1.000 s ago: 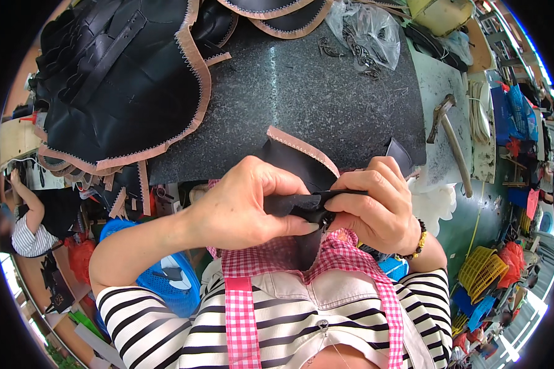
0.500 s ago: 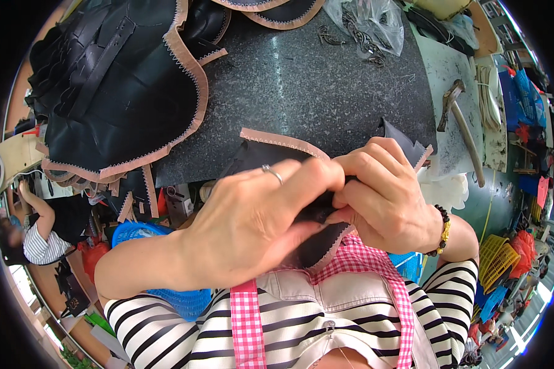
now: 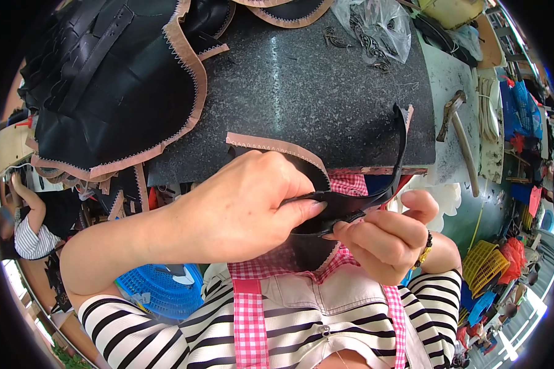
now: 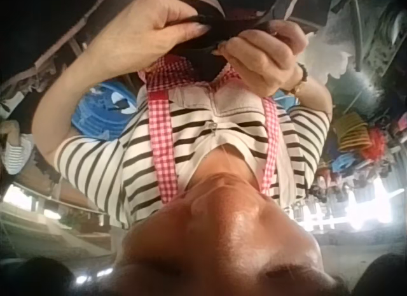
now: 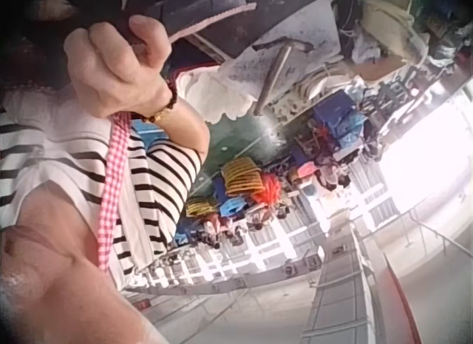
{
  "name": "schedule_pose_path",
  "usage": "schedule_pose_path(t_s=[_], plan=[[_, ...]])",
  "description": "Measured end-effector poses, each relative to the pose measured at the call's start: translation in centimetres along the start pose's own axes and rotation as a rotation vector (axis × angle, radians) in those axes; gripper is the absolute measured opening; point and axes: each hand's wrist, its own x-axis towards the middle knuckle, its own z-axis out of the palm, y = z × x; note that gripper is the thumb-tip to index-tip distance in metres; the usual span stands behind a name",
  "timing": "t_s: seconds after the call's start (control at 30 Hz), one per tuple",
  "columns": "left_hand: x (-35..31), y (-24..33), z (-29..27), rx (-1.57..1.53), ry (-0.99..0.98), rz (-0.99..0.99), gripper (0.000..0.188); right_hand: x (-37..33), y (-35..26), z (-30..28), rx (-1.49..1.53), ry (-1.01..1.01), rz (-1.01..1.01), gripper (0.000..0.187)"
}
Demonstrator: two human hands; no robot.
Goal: The person is assembling black leather shoe uppers by hand. They pick up a shoe upper, insert a metal staple into a slot, and use a hammer to secure it. This process is repeated for multiple shoe uppers on the workbench.
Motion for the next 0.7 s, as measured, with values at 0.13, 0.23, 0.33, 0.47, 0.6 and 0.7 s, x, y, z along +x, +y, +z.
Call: schedule_pose_path(t_s=[0.13, 0.23, 0.33, 0.47, 0.6, 0.7], plan=[[-0.2, -1.0, 0.6, -0.053, 0.039, 0.052, 0.023, 0.1, 0.1, -0.1, 0.019, 0.005, -0.011, 0.027], [-0.3, -0.8, 0.6, -0.080, 0.054, 0.042, 0.022, 0.8, 0.4, -0.3, 0.057, -0.060, 0.048, 0.026], [-0.5, -1.2, 0.9, -0.139, 0.078, 0.049, 0.019, 1.4, 0.4, -0.6, 0.102, -0.112, 0.125, 0.024], [-0.5, -1.2, 0.6, -0.195, 0.020, 0.014, 0.018, 1.3, 0.0, -0.4, 0.096, -0.088, 0.158, 0.022], [0.1, -2.4, 0.9, -0.341, -0.035, -0.050, 0.020, 0.7, -0.3, -0.1, 0.041, -0.008, 0.079, 0.022], [0.6, -3.5, 1.3, -0.510, -0.073, -0.039, 0.022, 0.4, -0.2, 0.1, 0.045, 0.011, 0.048, 0.022]])
